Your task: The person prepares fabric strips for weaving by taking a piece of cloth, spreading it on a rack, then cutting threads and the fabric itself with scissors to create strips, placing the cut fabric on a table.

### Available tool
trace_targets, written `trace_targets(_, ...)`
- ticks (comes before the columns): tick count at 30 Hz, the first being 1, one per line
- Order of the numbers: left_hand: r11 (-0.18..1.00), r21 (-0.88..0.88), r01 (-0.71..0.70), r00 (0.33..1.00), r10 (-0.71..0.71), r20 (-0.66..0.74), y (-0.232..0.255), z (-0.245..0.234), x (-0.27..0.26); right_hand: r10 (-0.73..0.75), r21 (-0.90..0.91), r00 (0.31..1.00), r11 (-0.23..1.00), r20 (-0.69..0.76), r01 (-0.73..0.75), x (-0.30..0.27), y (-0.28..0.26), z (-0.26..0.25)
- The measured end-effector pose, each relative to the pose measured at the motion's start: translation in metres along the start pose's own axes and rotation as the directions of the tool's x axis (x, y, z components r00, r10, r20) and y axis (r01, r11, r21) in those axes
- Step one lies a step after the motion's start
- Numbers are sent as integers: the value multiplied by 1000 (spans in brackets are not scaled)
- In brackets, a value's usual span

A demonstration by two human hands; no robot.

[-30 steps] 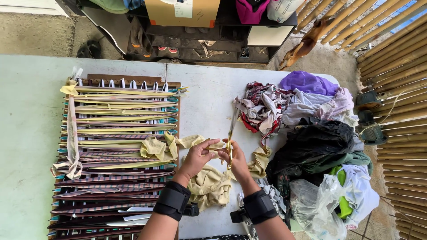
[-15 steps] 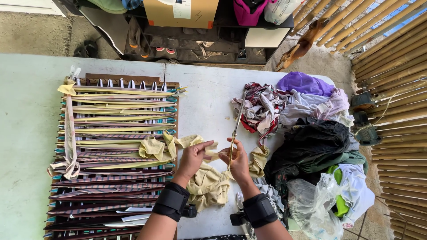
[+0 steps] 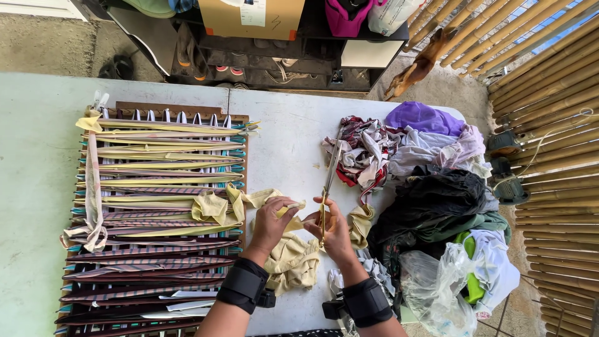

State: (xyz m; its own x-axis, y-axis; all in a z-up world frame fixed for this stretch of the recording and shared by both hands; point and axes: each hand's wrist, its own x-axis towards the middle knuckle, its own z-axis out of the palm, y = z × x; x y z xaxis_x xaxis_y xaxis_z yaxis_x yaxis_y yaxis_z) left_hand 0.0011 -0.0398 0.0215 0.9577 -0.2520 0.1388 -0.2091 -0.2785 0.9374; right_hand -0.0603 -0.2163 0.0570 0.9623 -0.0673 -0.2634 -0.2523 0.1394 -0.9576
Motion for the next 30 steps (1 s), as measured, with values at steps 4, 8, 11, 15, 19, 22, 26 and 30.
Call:
trace_targets(4, 960, -200, 197, 977, -176, 119, 9, 4, 0, -24, 135, 992, 991, 121, 8, 2, 1, -1)
trace_targets(8, 952, -209, 221, 970, -192, 151, 15, 6, -1, -40, 46, 998, 998, 53, 38, 8, 4, 1)
trace_targets(11, 956, -190, 223, 968, -196, 154, 20, 4, 0, -71, 82, 997, 994, -24, 73, 15, 12, 0)
trace_targets(15, 947, -246, 206, 971, -165, 175, 10, 7, -4, -126, 62, 985, 989, -116, 134, 20, 22, -2)
trace_targets(19, 920, -341, 195, 971, -131, 201, -2, 11, -6, -141, 17, 975, 989, -173, 146, 24, 25, -2)
trace_targets(22, 826, -514, 231, 955, -93, 280, 7, 11, -5, -130, 86, 971, 985, -200, 150, 25, 23, -1)
trace_targets(26, 873, -382, 302, 944, -220, 245, 15, 11, 1, -121, 8, 966, 992, -228, 127, 26, 21, 2)
trace_targets(30, 927, -266, 263, 960, -225, 164, 13, 11, 2, -145, -83, 957, 988, -251, 128, 27, 26, 3)
